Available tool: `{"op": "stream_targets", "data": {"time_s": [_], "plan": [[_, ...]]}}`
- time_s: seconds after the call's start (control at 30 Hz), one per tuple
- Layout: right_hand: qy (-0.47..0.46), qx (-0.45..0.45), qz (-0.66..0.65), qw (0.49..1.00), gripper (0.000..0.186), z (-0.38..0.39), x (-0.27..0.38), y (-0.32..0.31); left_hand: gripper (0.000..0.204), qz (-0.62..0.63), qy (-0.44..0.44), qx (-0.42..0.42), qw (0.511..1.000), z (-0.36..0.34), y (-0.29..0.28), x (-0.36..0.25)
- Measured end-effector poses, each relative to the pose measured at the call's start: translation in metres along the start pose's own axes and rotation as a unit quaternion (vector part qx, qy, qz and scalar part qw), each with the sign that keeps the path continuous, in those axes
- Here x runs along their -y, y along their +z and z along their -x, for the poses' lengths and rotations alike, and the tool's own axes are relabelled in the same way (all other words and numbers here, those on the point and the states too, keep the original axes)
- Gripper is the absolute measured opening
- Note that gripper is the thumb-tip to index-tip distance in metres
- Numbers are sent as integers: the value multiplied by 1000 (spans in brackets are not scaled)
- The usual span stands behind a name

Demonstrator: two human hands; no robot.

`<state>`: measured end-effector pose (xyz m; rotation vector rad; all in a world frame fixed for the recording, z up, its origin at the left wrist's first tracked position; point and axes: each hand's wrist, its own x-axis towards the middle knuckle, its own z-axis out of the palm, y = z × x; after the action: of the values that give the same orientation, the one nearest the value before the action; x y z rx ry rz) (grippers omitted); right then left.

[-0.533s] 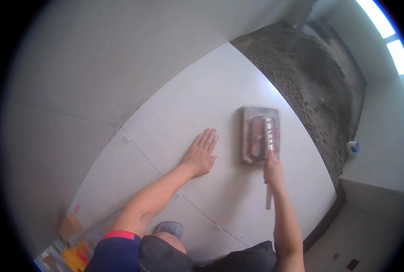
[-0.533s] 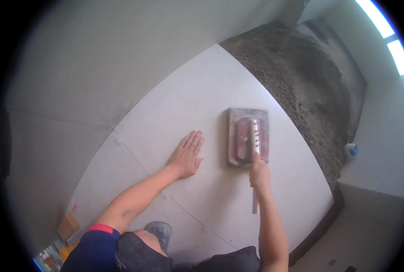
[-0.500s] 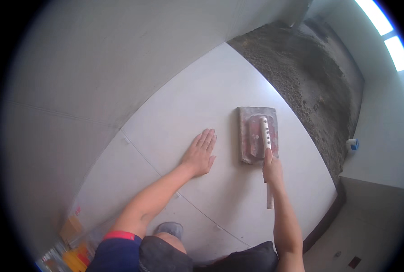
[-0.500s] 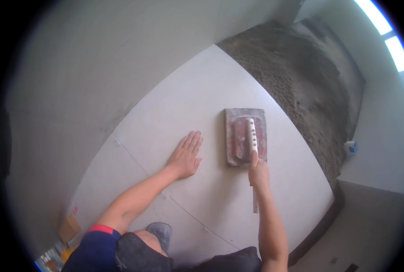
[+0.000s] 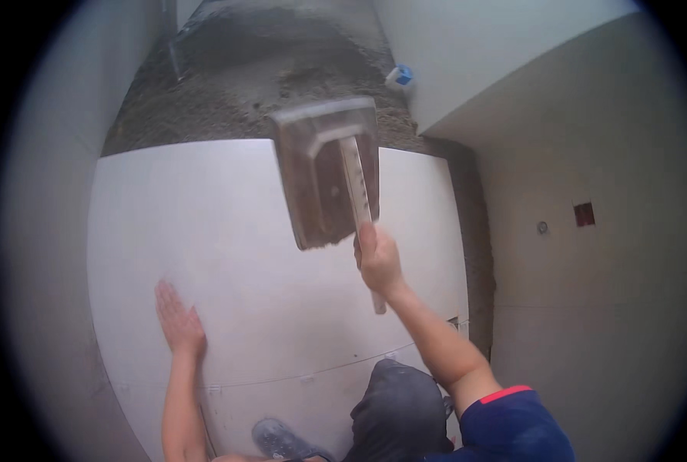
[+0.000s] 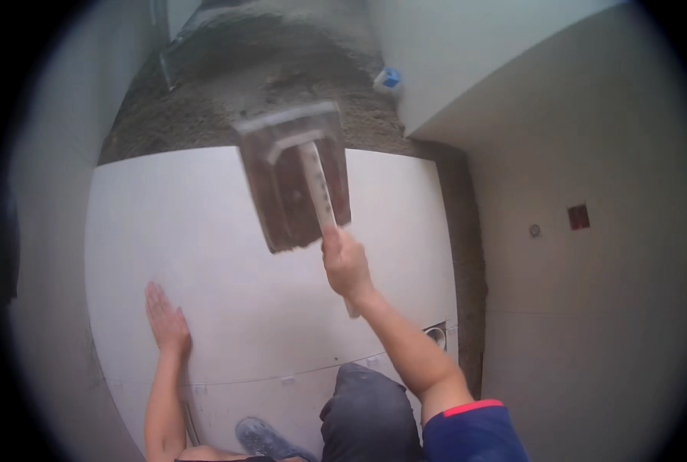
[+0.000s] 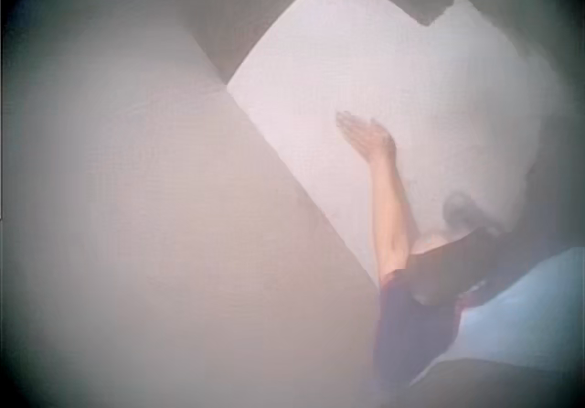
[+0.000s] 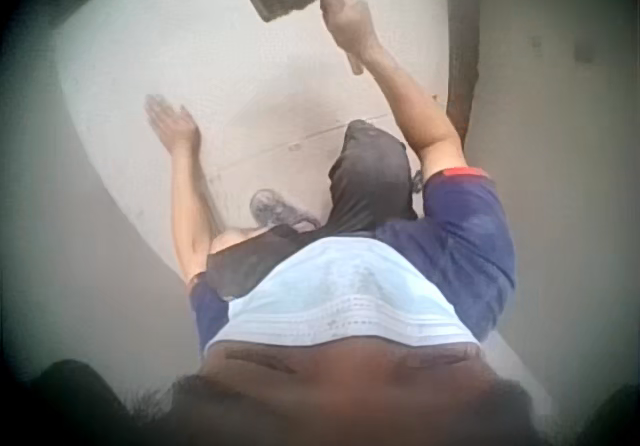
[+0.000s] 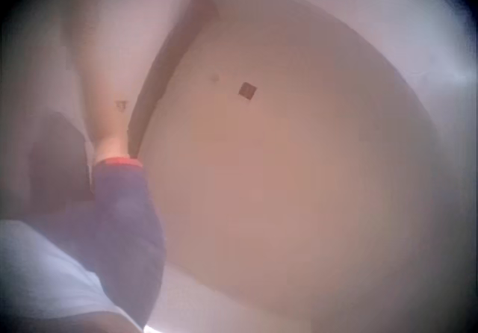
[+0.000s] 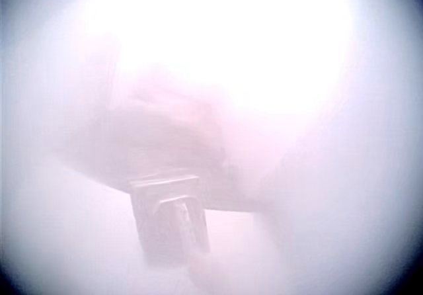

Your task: The person uses a float to press down on tiles, then positions spacers between tiles, and handles a small tile piece next to a drain.

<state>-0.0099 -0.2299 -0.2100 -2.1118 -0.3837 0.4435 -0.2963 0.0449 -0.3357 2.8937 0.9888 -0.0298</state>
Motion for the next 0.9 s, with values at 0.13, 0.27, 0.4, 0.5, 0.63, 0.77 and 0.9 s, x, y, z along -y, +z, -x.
{"op": "stream_targets", "data": {"time_s": [0.13, 0.27, 0.4, 0.5, 0.63, 0.77, 0.9], "plan": [[145, 28, 126, 981, 73, -16, -109, -30, 73, 45, 23, -6, 999, 4, 20, -20], [266, 70, 0, 961, 72, -22, -9, -56, 70, 63, 44, -39, 996, -9, 16, 42], [68, -115, 13, 991, 74, -6, -48, -87, 70, 62, 53, -73, 994, -7, 16, 26], [73, -201, 147, 966, 77, -10, -130, -78, 70, 75, 89, -71, 991, -16, 29, 19], [178, -88, 110, 974, 83, -34, -152, -64, 77, 25, 73, -48, 996, -31, 54, 7], [255, -13, 28, 967, 84, -9, -142, -60, 106, 60, 305, 110, 944, -18, 34, -155], [293, 28, -56, 954, 78, -5, -136, -79, 120, 62, 325, 131, 935, -44, 13, -226]]}}
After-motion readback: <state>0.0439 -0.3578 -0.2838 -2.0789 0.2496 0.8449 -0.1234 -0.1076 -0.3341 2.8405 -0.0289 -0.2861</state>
